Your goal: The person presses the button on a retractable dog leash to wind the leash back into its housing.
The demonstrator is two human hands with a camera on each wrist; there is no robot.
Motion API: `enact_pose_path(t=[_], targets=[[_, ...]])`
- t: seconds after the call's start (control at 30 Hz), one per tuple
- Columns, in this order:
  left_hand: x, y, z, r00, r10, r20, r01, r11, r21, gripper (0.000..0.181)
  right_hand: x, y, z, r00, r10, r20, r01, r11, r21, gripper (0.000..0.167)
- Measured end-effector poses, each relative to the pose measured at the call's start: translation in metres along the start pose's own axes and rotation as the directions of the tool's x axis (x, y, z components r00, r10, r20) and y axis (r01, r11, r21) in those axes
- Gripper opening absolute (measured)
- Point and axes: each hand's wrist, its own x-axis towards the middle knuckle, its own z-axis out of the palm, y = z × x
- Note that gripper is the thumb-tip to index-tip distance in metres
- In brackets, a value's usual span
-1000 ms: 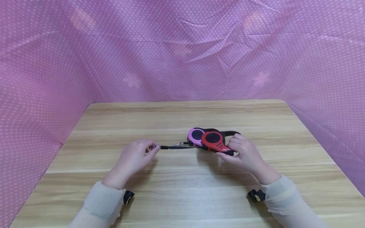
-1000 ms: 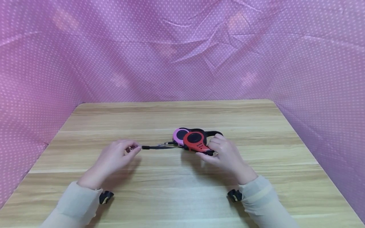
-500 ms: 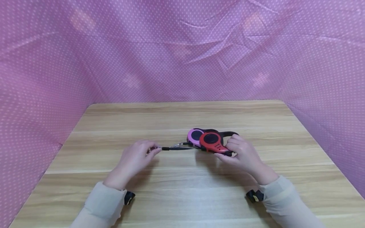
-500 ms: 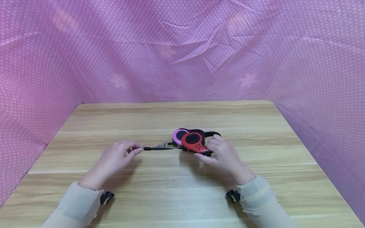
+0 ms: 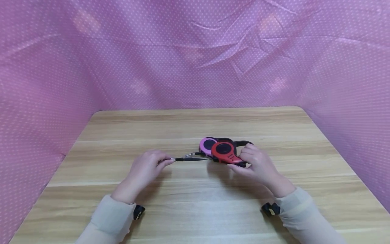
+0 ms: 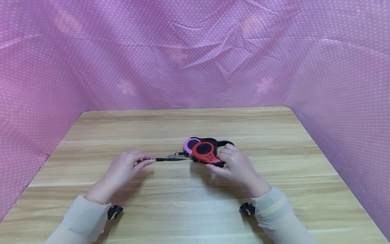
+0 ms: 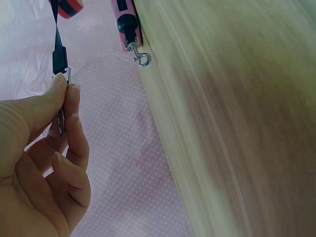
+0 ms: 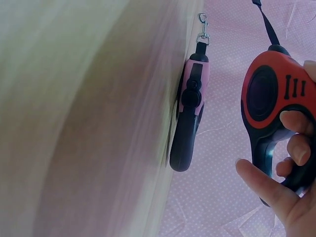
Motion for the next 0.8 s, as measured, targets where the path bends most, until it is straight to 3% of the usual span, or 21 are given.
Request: enact_pose_path(t=[0.23,0.53,0.8], targets=[[0.001,0.0006,0.0009,1.0,0.016,-0.012,-0.016,1.0,-0.007,0.016,0.0008,-0.0001,0.0008,1.0,-0.002,0.0,0.002,1.0,0.004,0.052],[-0.0006,0.0031,0.0019,1.0,0.001,0.007,-0.001,1.0,-0.02,0.015,-0.001,-0.0007,0.0024,1.0,-0.012,0.004,0.012,1.0,-0.001,0.037],[-0.0006,0.0037,0.0037,0.999,0.036,-0.015,-0.036,0.999,-0.009,0.014,-0.0014,-0.0016,0.0032,1.0,-0.002,0.018,0.002,1.0,-0.013,0.035]])
